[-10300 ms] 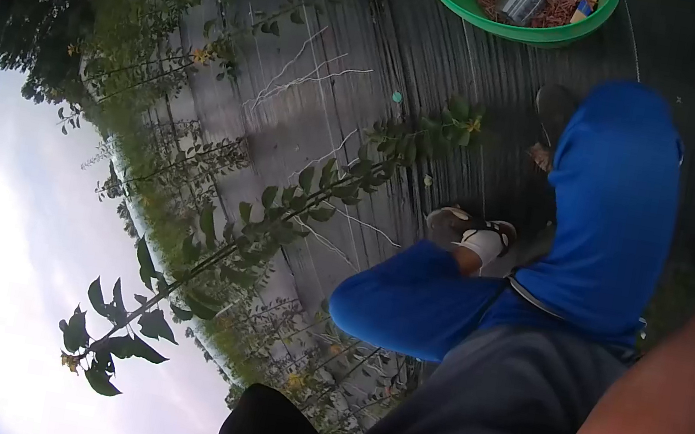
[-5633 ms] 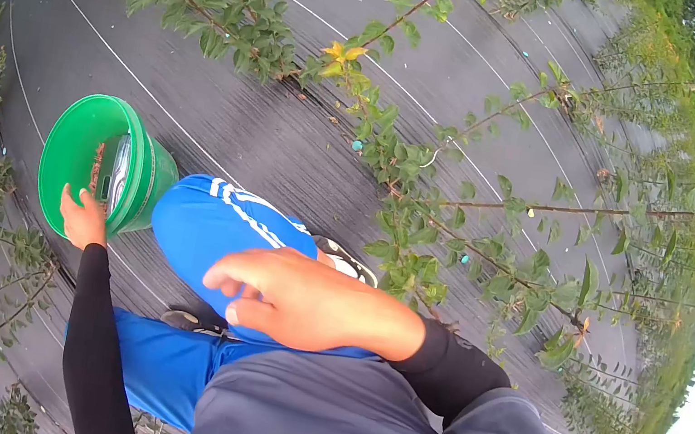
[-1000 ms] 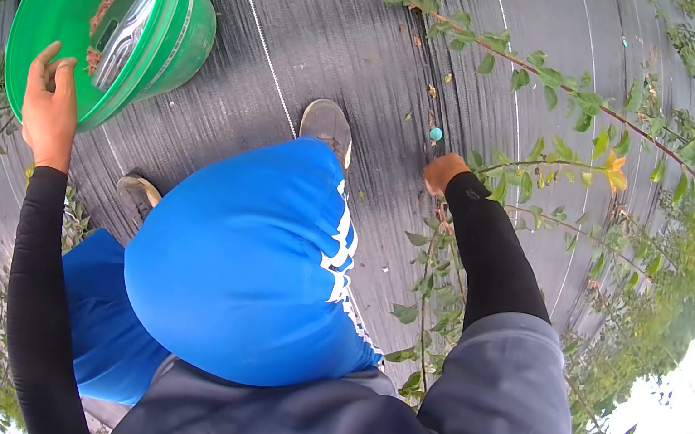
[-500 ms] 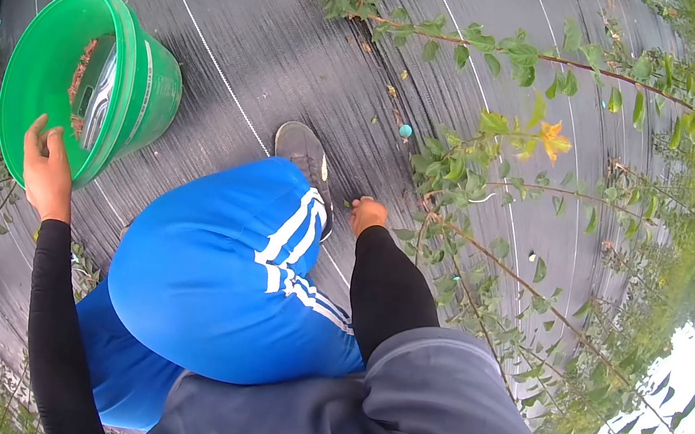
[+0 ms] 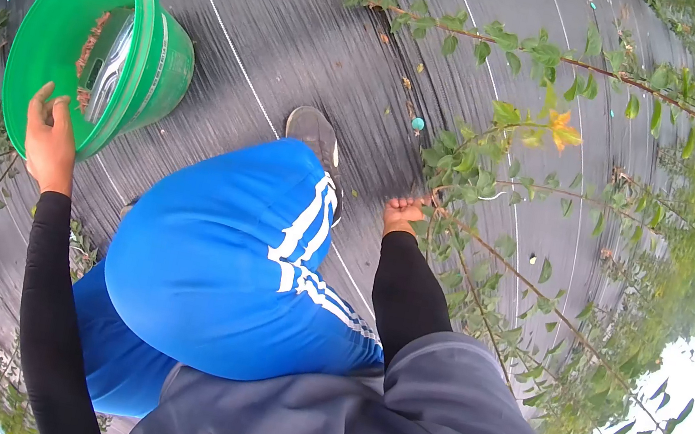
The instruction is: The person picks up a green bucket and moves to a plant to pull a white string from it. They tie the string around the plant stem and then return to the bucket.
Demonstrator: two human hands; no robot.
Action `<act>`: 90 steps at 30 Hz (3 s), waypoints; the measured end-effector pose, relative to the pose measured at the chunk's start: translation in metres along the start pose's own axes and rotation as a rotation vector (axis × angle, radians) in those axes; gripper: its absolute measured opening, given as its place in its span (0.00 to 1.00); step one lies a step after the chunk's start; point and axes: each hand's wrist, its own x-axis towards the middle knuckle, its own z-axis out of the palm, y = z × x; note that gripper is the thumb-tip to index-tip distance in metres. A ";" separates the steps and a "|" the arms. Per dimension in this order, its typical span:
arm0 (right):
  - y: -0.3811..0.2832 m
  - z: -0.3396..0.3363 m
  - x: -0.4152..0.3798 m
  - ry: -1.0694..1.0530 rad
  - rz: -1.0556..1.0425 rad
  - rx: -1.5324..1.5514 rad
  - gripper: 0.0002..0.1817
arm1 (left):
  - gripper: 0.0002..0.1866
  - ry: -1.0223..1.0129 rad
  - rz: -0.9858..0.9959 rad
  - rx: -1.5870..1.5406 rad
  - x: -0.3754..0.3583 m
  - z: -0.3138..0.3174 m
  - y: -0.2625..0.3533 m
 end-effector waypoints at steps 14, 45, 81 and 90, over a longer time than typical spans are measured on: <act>-0.007 -0.005 0.026 -0.028 -0.018 -0.078 0.23 | 0.19 0.012 -0.004 -0.066 0.002 0.003 -0.006; 0.147 0.285 -0.448 -2.202 -1.542 -1.532 0.14 | 0.16 0.247 0.041 -0.014 -0.005 -0.004 0.010; -0.057 0.187 -0.047 -0.906 -0.720 -3.677 0.17 | 0.18 0.025 0.016 -0.201 0.002 0.004 -0.009; -0.056 0.169 -0.040 -0.890 -1.038 -3.604 0.12 | 0.17 0.018 0.015 -0.187 0.003 0.004 -0.010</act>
